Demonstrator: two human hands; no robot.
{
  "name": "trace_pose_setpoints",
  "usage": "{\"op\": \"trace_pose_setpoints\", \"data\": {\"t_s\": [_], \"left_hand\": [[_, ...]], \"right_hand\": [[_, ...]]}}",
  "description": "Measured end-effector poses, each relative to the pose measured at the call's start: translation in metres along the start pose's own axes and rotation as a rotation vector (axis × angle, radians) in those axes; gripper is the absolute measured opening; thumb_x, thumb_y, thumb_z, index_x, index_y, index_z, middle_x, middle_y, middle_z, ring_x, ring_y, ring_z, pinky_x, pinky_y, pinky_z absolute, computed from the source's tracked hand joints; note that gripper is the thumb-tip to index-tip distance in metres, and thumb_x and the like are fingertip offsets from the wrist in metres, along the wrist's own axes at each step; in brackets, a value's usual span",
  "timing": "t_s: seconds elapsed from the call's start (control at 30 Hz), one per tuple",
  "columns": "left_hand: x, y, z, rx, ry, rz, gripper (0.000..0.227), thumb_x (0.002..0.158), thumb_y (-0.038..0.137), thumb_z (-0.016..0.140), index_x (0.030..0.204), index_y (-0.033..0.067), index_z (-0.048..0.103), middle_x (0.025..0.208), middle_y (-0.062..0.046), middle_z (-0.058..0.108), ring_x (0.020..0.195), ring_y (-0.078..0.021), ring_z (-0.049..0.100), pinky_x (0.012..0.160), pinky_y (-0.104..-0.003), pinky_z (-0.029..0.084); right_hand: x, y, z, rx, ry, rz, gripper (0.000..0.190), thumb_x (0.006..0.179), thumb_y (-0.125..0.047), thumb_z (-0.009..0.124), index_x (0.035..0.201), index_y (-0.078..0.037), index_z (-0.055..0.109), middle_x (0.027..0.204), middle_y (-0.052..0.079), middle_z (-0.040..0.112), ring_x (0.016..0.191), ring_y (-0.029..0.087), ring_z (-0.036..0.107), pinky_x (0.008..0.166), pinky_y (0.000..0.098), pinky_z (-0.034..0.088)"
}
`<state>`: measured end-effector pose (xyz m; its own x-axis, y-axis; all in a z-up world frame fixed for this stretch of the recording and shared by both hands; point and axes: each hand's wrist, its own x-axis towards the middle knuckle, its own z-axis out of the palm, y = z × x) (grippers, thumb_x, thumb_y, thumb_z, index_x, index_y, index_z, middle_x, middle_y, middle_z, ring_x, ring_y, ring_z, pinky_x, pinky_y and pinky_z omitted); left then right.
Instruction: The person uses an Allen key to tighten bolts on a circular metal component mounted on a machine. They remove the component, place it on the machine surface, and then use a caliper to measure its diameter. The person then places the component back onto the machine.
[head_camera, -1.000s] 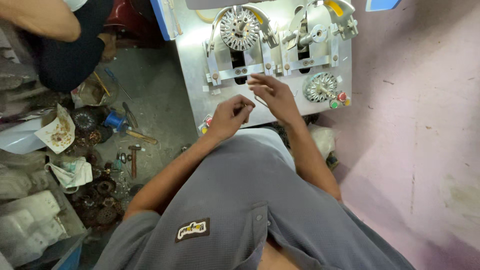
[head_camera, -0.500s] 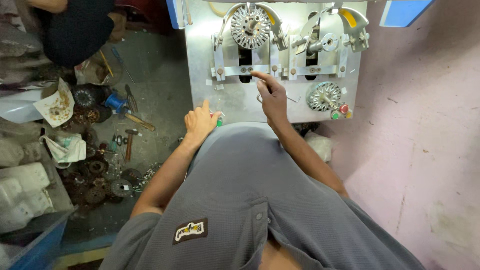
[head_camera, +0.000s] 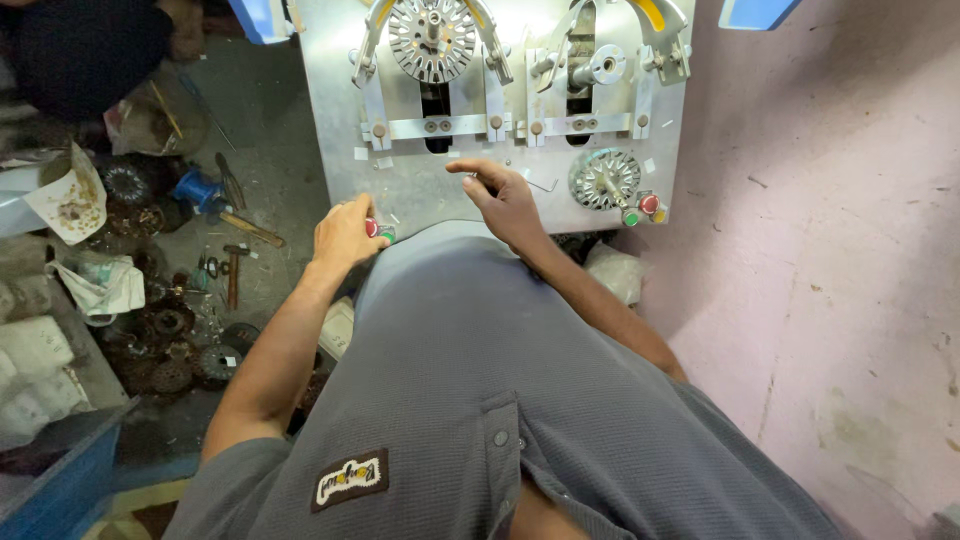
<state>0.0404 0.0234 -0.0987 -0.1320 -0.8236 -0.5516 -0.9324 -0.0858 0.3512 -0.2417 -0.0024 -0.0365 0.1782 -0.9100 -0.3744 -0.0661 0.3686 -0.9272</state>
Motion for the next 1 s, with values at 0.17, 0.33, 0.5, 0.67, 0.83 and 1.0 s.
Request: {"op": "trace_pose_setpoints", "data": {"t_s": [0.17, 0.33, 0.5, 0.67, 0.83, 1.0], "left_hand": [[0.003, 0.005, -0.002, -0.112, 0.002, -0.098, 0.054, 0.061, 0.028, 0.093, 0.1, 0.0096, 0.06, 0.099, -0.012, 0.07, 0.1, -0.0344, 0.066, 0.082, -0.048, 0.052], [0.005, 0.011, 0.005, -0.102, 0.042, -0.2, 0.048, 0.062, 0.027, 0.09, 0.099, 0.0121, 0.062, 0.1, -0.01, 0.072, 0.101, -0.0331, 0.067, 0.084, -0.046, 0.053], [0.008, -0.001, 0.007, -0.102, 0.021, -0.12, 0.05, 0.06, 0.029, 0.09, 0.097, 0.0106, 0.062, 0.096, -0.012, 0.07, 0.098, -0.0354, 0.066, 0.081, -0.048, 0.052], [0.013, -0.027, 0.001, -0.256, -0.042, -0.002, 0.038, 0.075, 0.032, 0.084, 0.1, 0.0094, 0.067, 0.087, -0.012, 0.068, 0.084, -0.0318, 0.066, 0.074, -0.044, 0.053], [0.016, -0.043, -0.005, -0.396, -0.128, -0.004, 0.029, 0.082, 0.027, 0.078, 0.103, 0.0084, 0.071, 0.079, -0.008, 0.07, 0.071, -0.0208, 0.067, 0.068, -0.035, 0.053], [0.02, -0.041, -0.007, -0.384, -0.159, -0.075, 0.03, 0.081, 0.026, 0.079, 0.103, 0.0089, 0.071, 0.079, -0.008, 0.071, 0.072, -0.0231, 0.069, 0.07, -0.037, 0.054]], "right_hand": [[0.008, 0.0, -0.011, -0.041, -0.057, 0.023, 0.024, 0.098, -0.007, 0.06, 0.117, -0.008, 0.075, 0.068, -0.009, 0.046, 0.06, 0.003, 0.034, 0.054, 0.0239, 0.029], [0.015, -0.003, -0.015, -0.096, -0.112, 0.024, 0.022, 0.098, -0.008, 0.061, 0.114, -0.008, 0.075, 0.068, -0.008, 0.048, 0.061, 0.003, 0.036, 0.055, 0.0234, 0.031], [0.017, -0.004, -0.015, -0.07, -0.12, 0.033, 0.022, 0.097, -0.007, 0.061, 0.113, -0.008, 0.075, 0.069, -0.008, 0.051, 0.062, 0.003, 0.037, 0.056, 0.0232, 0.033], [0.021, -0.006, -0.01, -0.07, -0.105, 0.068, 0.023, 0.096, -0.007, 0.06, 0.114, -0.009, 0.075, 0.066, -0.008, 0.046, 0.06, 0.003, 0.036, 0.054, 0.0239, 0.031], [0.024, -0.003, -0.007, -0.098, -0.099, 0.042, 0.022, 0.095, -0.004, 0.06, 0.109, -0.007, 0.076, 0.067, -0.008, 0.05, 0.06, 0.003, 0.038, 0.054, 0.0239, 0.031], [0.02, 0.005, -0.004, -0.139, -0.081, -0.004, 0.018, 0.096, -0.004, 0.061, 0.107, -0.007, 0.075, 0.069, -0.007, 0.051, 0.062, 0.003, 0.04, 0.055, 0.0237, 0.033]]}}
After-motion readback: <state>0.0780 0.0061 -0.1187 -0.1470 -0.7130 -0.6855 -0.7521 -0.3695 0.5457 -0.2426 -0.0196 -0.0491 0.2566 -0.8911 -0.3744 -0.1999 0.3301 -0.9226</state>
